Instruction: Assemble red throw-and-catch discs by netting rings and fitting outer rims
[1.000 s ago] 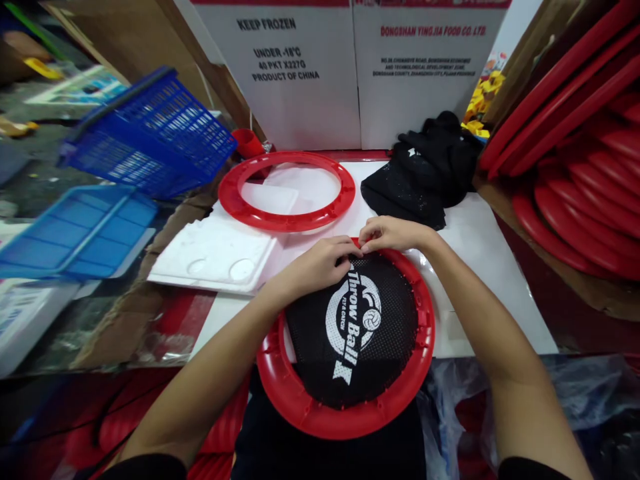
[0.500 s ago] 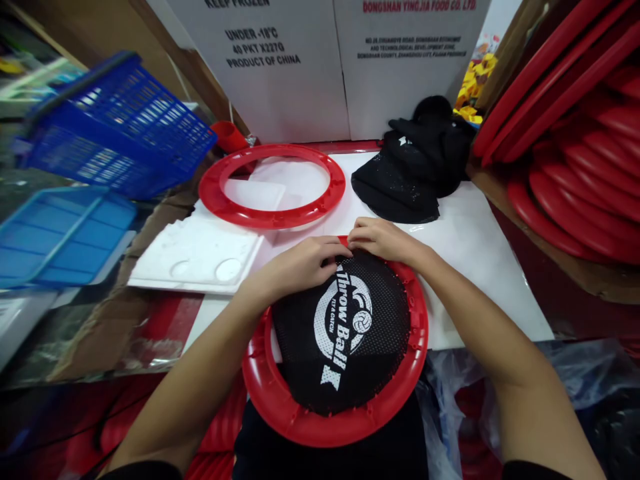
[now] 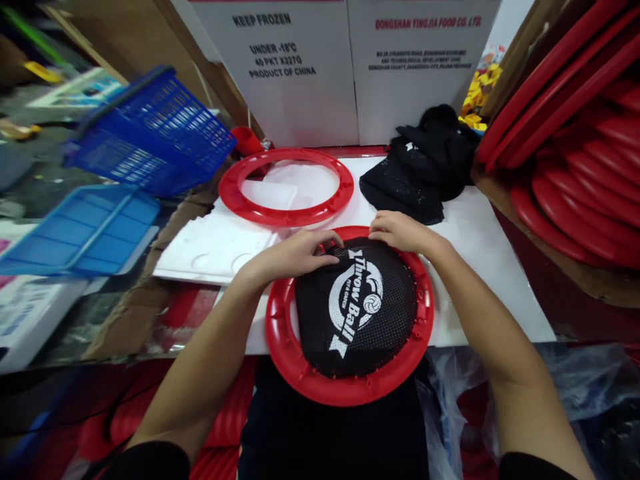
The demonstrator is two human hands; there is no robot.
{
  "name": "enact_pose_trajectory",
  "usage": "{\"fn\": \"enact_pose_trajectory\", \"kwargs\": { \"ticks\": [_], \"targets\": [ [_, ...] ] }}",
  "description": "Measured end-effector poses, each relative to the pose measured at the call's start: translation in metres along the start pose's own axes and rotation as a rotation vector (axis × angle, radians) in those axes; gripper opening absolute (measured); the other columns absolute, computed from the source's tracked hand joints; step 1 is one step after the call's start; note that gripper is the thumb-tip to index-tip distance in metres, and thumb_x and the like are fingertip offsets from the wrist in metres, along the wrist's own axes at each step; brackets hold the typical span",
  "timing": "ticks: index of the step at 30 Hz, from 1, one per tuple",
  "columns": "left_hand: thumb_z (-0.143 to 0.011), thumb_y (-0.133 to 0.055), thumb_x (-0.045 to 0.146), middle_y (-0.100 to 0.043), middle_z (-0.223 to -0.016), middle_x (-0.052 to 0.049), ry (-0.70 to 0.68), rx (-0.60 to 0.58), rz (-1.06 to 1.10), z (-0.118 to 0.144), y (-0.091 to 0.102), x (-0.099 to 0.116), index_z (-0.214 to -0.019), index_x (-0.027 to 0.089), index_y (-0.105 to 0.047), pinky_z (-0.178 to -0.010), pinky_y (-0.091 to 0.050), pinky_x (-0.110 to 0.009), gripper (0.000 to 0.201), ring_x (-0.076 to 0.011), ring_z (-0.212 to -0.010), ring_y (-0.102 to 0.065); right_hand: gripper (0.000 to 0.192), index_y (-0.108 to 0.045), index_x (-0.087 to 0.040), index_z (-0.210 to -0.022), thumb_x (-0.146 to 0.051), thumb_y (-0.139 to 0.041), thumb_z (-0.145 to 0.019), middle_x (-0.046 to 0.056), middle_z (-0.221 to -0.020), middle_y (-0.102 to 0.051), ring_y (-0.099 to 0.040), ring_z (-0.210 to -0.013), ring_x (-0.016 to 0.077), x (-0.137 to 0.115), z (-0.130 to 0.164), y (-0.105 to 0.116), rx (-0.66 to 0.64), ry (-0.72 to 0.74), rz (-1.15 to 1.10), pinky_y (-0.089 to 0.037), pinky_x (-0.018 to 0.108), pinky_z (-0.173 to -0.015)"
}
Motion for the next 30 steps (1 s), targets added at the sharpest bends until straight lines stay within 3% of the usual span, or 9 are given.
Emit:
{"fn": "enact_pose_trajectory", "kwargs": {
  "ticks": [3, 5, 9, 14, 17, 20, 23, 26, 30],
  "targets": [
    [-0.095, -0.072, 0.027, -0.078, -0.116, -0.011, -0.003, 0.156, -0.070, -0.001, 0.005, -0.004, -0.125, 0.017, -0.072, -0.092, -0.054, -0.038, 0.031, -0.0259, -0.103, -0.073, 0.032, -0.079, -0.020, -0.093, -0.049, -0.065, -0.096, 0.006, -0.093, -0.074, -0.064, -0.083, 0.0202, 0.005, 0.014, 0.016, -0.210, -0.121, -0.060, -0.046, 0.033, -0.077],
    [-0.098, -0.068, 0.028, -0.079, -0.114, -0.011, -0.050, 0.196, -0.124, -0.003, 0.005, -0.003, -0.120, 0.017, -0.075, -0.094, -0.053, -0.039, 0.025, -0.0266, -0.104, -0.072, 0.037, -0.080, -0.022, -0.096, -0.055, -0.063, -0.097, 0.004, -0.091, -0.075, -0.064, -0.081, 0.0202, -0.002, 0.020, 0.020, -0.269, -0.156, -0.095, -0.045, 0.032, -0.074],
    [-0.100, -0.063, 0.026, -0.079, -0.105, -0.008, -0.087, 0.119, -0.130, 0.001, 0.008, -0.009, -0.103, 0.019, -0.079, -0.090, -0.051, -0.037, 0.018, -0.0240, -0.099, -0.071, 0.038, -0.078, -0.021, -0.093, -0.056, -0.065, -0.098, 0.009, -0.110, -0.072, -0.066, -0.099, 0.0244, -0.026, 0.015, 0.008, -0.080, -0.092, -0.048, -0.051, 0.037, -0.089],
    [-0.093, -0.069, 0.029, -0.077, -0.096, -0.005, 0.023, 0.028, -0.094, 0.014, 0.021, -0.028, -0.096, 0.022, -0.079, -0.081, -0.050, -0.033, 0.013, -0.0205, -0.087, -0.069, 0.024, -0.070, -0.020, -0.084, -0.038, -0.065, -0.100, 0.012, -0.127, -0.068, -0.067, -0.111, 0.0269, -0.044, 0.006, -0.014, 0.079, 0.028, 0.017, -0.052, 0.046, -0.103],
    [-0.093, -0.068, 0.029, -0.075, -0.096, -0.005, 0.018, -0.028, -0.148, 0.021, 0.021, -0.029, -0.094, 0.022, -0.080, -0.083, -0.050, -0.034, 0.014, -0.0216, -0.088, -0.067, 0.025, -0.074, -0.022, -0.090, -0.039, -0.062, -0.103, 0.011, -0.132, -0.068, -0.068, -0.117, 0.0275, -0.042, 0.007, -0.015, 0.091, 0.090, 0.004, -0.052, 0.047, -0.107],
    [-0.093, -0.072, 0.034, -0.070, -0.105, -0.009, 0.030, -0.022, -0.260, 0.030, 0.013, -0.022, -0.107, 0.022, -0.080, -0.088, -0.053, -0.039, 0.021, -0.0266, -0.098, -0.066, 0.025, -0.078, -0.023, -0.102, -0.043, -0.063, -0.104, 0.013, -0.149, -0.060, -0.061, -0.137, 0.0295, -0.036, 0.007, -0.017, 0.040, 0.162, -0.019, -0.048, 0.049, -0.118],
    [-0.094, -0.076, 0.041, -0.062, -0.126, -0.016, 0.079, 0.057, -0.379, 0.045, 0.000, -0.008, -0.118, 0.016, -0.076, -0.098, -0.056, -0.046, 0.035, -0.0322, -0.113, -0.064, 0.029, -0.080, -0.026, -0.119, -0.044, -0.064, -0.103, 0.013, -0.166, -0.048, -0.047, -0.153, 0.0331, -0.033, 0.008, -0.024, -0.054, 0.177, 0.038, -0.040, 0.053, -0.127],
    [-0.095, -0.077, 0.044, -0.048, -0.146, -0.023, 0.137, 0.179, -0.475, 0.059, -0.013, 0.004, -0.119, 0.011, -0.072, -0.108, -0.053, -0.052, 0.041, -0.0374, -0.127, -0.058, 0.030, -0.079, -0.026, -0.125, -0.040, -0.065, -0.102, 0.013, -0.171, -0.043, -0.044, -0.156, 0.0360, -0.038, 0.010, -0.029, -0.112, 0.169, 0.139, -0.039, 0.056, -0.128],
    [-0.099, -0.072, 0.044, -0.056, -0.131, -0.022, 0.163, 0.208, -0.514, 0.065, -0.022, 0.002, -0.114, 0.009, -0.072, -0.106, -0.053, -0.055, 0.038, -0.0388, -0.123, -0.058, 0.023, -0.079, -0.024, -0.117, -0.032, -0.067, -0.099, 0.014, -0.166, -0.049, -0.055, -0.147, 0.0387, -0.052, 0.012, -0.029, -0.098, 0.183, 0.269, -0.048, 0.058, -0.120]
  ]
}}
Point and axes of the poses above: each hand's wrist, its own z-axis away from the middle knuckle, its own y-axis out of the back of the hand, x = y × z, the point moved 4 cm from there along -z, towards the middle knuckle
